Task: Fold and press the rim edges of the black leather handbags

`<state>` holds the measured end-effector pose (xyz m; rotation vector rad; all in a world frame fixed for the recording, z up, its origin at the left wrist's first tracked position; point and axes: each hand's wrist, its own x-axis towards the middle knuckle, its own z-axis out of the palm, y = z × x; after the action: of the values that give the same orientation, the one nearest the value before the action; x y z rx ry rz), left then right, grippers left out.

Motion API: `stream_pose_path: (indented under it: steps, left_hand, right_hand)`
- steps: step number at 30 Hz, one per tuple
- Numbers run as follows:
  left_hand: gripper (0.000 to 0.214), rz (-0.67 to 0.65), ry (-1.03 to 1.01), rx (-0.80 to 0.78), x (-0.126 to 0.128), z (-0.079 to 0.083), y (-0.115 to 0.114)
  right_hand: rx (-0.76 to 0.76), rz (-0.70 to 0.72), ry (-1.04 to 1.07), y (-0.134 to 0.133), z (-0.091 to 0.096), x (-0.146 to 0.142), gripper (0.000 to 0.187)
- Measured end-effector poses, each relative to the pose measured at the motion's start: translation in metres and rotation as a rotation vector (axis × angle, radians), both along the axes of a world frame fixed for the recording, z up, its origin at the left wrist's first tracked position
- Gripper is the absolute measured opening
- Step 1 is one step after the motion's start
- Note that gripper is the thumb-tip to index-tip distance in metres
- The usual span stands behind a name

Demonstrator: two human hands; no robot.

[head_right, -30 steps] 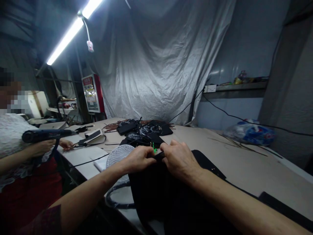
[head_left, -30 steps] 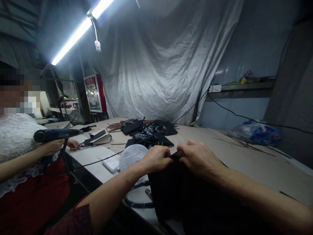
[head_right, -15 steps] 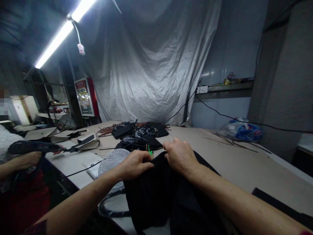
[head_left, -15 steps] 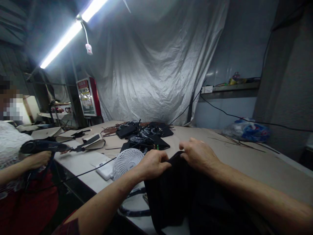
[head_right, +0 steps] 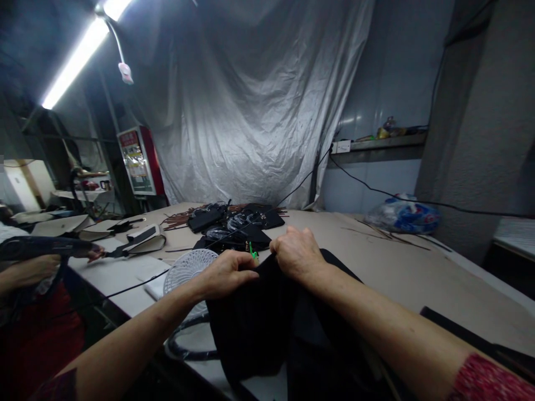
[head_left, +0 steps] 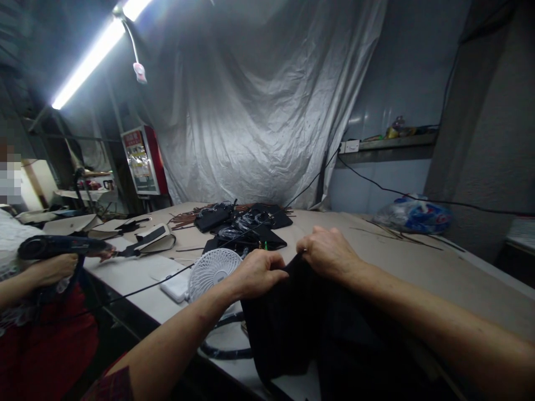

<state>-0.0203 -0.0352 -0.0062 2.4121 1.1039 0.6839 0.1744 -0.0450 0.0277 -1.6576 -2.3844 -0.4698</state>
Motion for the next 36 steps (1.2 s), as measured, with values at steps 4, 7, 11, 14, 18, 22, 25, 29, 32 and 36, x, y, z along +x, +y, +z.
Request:
stream_pose_path:
  steps: [4,7,11,14,18,22,25,29,32,36]
  left_hand:
    - [0.016,0.017,0.027,-0.052,0.001,0.003,0.005]
    - [0.030,0.040,0.059,-0.120,0.010,0.009,0.017]
    - [0.029,0.015,0.083,-0.018,0.028,0.013,0.035]
    - [0.025,0.040,0.093,0.045,0.034,0.010,0.042]
    - [0.023,0.142,0.061,0.065,0.032,0.004,0.043]
    - [0.021,0.196,0.059,0.038,0.032,0.001,0.041]
    - [0.020,0.210,0.058,0.032,0.035,0.002,0.040]
    - [0.020,0.211,0.064,0.044,0.036,0.003,0.039]
    - [0.020,0.210,0.081,0.055,0.036,0.003,0.038]
    - [0.018,0.219,0.094,0.082,0.036,0.003,0.038]
  right_hand:
    - [0.013,0.048,0.008,0.002,-0.001,0.002,0.020]
    - [0.018,0.084,0.006,0.004,-0.003,0.002,0.018]
    - [0.032,0.128,0.026,0.005,-0.006,-0.002,0.018]
    - [0.046,0.098,0.102,0.003,-0.004,0.001,0.015]
    - [0.017,-0.040,0.333,0.001,0.006,0.020,0.031]
    - [-0.015,-0.088,0.464,0.000,0.009,0.036,0.017]
    - [-0.039,-0.059,0.430,-0.004,0.005,0.033,0.019]
    - [-0.054,-0.042,0.348,-0.005,-0.002,0.021,0.012]
    - [-0.066,-0.037,0.285,-0.001,-0.009,0.016,0.013]
    - [-0.012,-0.031,0.219,0.000,-0.016,0.013,0.008]
